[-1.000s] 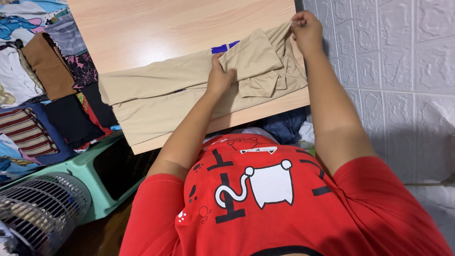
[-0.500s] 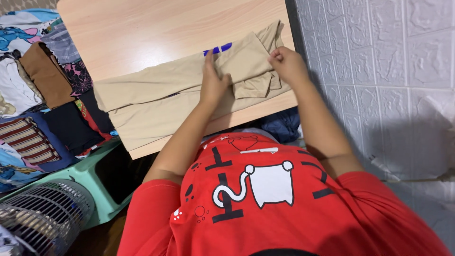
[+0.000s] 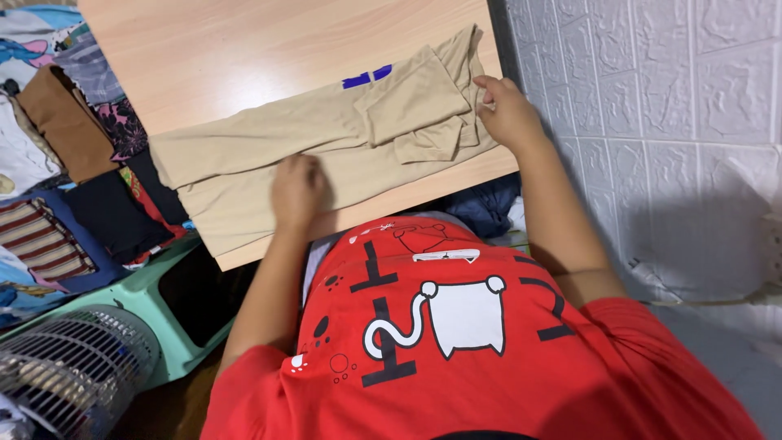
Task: The person folds two t-shirts on a wooden table. First, a beige t-shirt with purple text is smoothed, folded in half, then folded again into a compact rectangle and placed on a nearby pile. Next, a green and yellow t-shirt is smoothed, folded in half, and folded again before being set aside.
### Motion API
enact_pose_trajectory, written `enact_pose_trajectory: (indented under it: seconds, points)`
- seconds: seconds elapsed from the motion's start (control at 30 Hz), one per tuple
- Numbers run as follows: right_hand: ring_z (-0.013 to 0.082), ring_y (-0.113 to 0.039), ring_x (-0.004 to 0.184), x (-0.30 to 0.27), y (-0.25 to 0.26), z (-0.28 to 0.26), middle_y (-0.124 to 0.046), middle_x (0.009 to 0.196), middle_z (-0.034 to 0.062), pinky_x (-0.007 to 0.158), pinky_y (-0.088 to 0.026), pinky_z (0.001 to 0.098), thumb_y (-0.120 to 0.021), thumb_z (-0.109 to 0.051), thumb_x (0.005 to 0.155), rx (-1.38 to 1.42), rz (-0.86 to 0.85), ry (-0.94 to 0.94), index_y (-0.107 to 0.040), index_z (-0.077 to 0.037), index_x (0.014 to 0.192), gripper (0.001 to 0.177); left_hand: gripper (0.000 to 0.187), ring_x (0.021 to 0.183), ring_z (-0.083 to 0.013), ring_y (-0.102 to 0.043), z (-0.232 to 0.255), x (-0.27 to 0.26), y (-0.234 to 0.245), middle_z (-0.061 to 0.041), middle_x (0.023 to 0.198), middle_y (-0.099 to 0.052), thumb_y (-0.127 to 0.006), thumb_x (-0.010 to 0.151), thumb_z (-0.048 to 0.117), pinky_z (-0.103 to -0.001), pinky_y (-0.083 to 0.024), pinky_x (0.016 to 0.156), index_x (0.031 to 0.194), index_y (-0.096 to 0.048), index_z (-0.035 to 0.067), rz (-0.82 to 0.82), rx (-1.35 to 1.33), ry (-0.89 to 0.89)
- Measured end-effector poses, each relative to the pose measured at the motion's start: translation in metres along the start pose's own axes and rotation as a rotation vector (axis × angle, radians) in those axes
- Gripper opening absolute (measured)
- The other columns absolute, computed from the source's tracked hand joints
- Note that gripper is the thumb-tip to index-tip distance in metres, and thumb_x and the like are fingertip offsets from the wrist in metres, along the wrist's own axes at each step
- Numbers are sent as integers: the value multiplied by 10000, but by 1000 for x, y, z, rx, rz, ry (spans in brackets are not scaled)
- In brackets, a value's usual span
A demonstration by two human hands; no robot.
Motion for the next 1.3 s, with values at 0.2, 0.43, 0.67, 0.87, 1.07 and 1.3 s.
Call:
enact_pose_trajectory:
  seconds: [0.2, 0.43, 0.67, 0.87, 1.07, 1.3]
  points:
    - [359, -640, 969, 7, -4, -4, -611, 1087, 165, 849, -524, 430, -787, -115, 916, -61, -2, 146, -706, -49, 1059, 177, 255, 1098, -360, -585, -71, -19, 42, -144, 1186, -658, -741, 857, 264, -483, -436, 929, 1072, -708, 133, 184, 202, -68]
    - [274, -634, 1189, -23, 16, 36, -660, 1333, 133, 980, -533, 379, -771, -37, 891, 254, -139, 200, -641, -29, 968, 151, 178, 914, -279, -667, -106, -29, 65, -54, 889, -713, -664, 1050, 299, -468, -411, 1087, 1065, -657, 121, -241, 194, -110]
    - [180, -666, 1212, -59, 22, 68, -691, 1319, 182, 1055, -520, 314, -684, 13, 975, 670, -172, -45, -548, -55, 968, 152, 205, 991, -229, -680, -164, -80, 118, 0, 976, -736, -681, 894, 217, -472, -417, 965, 1070, -782, 250, -385, 457, -143]
    - [153, -675, 1132, -73, 17, 90, -731, 1242, 156, 1022, -525, 284, -689, -4, 1029, 702, -32, -155, -573, -79, 1032, 138, 178, 1147, -259, -619, -219, -129, 165, 7, 1114, -717, -747, 850, 312, -515, -399, 1017, 999, -795, 227, -144, 330, 97]
    - [249, -655, 799, -24, 0, 74, -709, 906, 226, 717, -506, 360, -700, -70, 905, -84, -88, -257, -698, -19, 1073, 175, 289, 1235, -283, -618, -275, -123, 120, -5, 1288, -711, -623, 883, 204, -556, -416, 1039, 1089, -811, 281, -590, 300, 399]
    - [249, -661, 700, 32, -34, -17, -689, 843, 165, 622, -505, 396, -707, -392, 1033, -14, 73, -449, -687, -20, 1017, 373, 483, 848, -244, -735, -335, -17, 34, -132, 1029, -770, -547, 988, 460, -353, -572, 746, 1186, -684, 41, 65, -585, 704]
Point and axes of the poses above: each hand's wrist, its own x-axis towards the middle knuckle, its own y-axis out of the back of the hand, z = x × y, the point moved 1 cm from there along x, towards the middle knuckle
